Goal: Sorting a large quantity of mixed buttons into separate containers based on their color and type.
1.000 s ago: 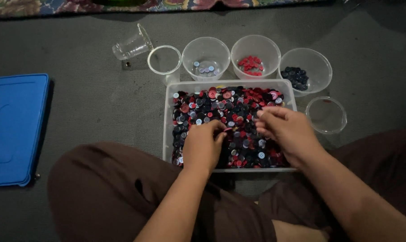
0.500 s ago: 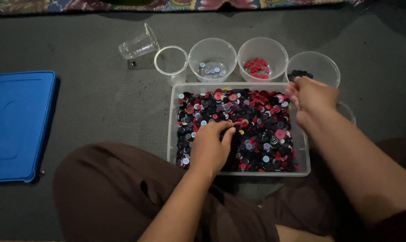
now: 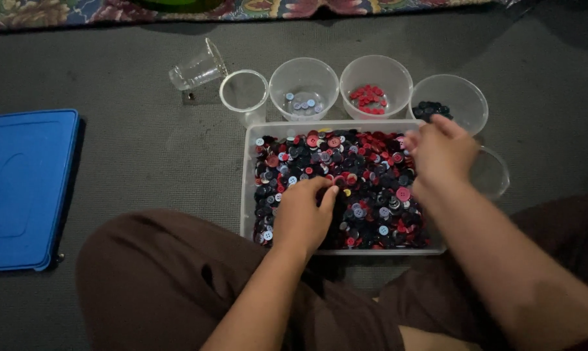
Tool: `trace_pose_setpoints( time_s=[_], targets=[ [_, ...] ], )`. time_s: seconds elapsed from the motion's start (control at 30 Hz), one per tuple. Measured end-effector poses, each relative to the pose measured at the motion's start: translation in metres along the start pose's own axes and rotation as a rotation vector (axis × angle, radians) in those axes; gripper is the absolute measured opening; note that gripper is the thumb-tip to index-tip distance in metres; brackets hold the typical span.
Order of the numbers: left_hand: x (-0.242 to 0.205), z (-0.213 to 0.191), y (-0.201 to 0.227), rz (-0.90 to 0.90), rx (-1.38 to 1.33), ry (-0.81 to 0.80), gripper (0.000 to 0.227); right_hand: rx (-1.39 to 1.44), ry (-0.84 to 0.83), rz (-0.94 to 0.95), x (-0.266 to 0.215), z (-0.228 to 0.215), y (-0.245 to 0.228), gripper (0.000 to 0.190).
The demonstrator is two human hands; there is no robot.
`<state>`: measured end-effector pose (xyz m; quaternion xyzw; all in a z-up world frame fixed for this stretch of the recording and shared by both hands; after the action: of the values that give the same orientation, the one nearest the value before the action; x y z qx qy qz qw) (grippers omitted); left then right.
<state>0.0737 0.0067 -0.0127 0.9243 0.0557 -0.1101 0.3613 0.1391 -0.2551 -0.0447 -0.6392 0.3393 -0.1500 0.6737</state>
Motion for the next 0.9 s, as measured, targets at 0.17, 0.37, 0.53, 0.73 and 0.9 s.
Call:
trace_pose_setpoints(
  time_s=[0.17,0.37,0.53,0.73,0.9],
  targets=[
    [-0.001,-0.008,-0.003,-0.028,0.033,0.068,0.023,-0.258,-0.215,-0.283,-0.062,0.017,-0.021,0.033],
    [-0.001,-0.014,-0.011,-0.073,0.102,0.23,0.034,-0.707,-0.523,-0.408,-0.086,0.028,0.014,0.049],
    [0.004,0.006,-0.015,-0.087,0.081,0.018,0.033,-0.911,-0.67,-0.39,-0.097,0.03,0.034,0.04],
    [-0.003,0.006,-0.012,-0.066,0.107,-0.055,0.024,-0.902,-0.616,-0.354,-0.099,0.02,0.02,0.022],
    [0.002,0.006,-0.009,0.014,0.107,0.022,0.021,-0.831,-0.6,-0.306,-0.1,0.016,0.005,0.02]
  ],
)
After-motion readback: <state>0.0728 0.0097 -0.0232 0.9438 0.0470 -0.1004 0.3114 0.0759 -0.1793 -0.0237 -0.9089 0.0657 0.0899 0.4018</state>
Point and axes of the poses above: each hand's wrist, its own x-axis towards the middle knuckle, its own z-axis out of the palm, y = z × x, the point moved 8 cm from there along x, towards the middle knuckle, and after that the axes turned 5 degrees about x, right-handed, at the moved point
